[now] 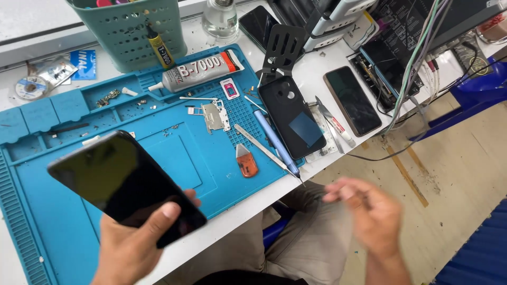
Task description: Applying adhesive to a smartphone frame and installing a replacement screen
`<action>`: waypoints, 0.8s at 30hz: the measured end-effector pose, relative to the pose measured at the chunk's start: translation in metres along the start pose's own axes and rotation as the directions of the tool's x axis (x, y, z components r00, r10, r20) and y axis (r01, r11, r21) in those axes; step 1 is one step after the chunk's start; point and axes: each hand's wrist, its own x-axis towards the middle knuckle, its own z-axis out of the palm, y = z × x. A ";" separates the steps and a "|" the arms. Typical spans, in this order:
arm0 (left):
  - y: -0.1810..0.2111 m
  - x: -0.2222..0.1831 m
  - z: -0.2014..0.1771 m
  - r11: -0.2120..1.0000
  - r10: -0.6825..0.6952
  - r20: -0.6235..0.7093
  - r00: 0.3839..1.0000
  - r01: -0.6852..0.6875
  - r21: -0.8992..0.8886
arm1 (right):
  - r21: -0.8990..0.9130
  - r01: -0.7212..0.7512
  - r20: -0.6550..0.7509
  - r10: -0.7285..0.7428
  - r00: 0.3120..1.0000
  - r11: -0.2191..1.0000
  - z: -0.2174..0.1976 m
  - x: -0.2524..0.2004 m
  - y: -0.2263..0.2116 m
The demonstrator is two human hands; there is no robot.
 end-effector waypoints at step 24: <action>0.019 0.042 0.010 0.975 0.194 -0.170 0.966 -0.171 0.145 | -0.398 -0.189 0.095 0.245 0.965 0.898 -0.110 0.411 0.086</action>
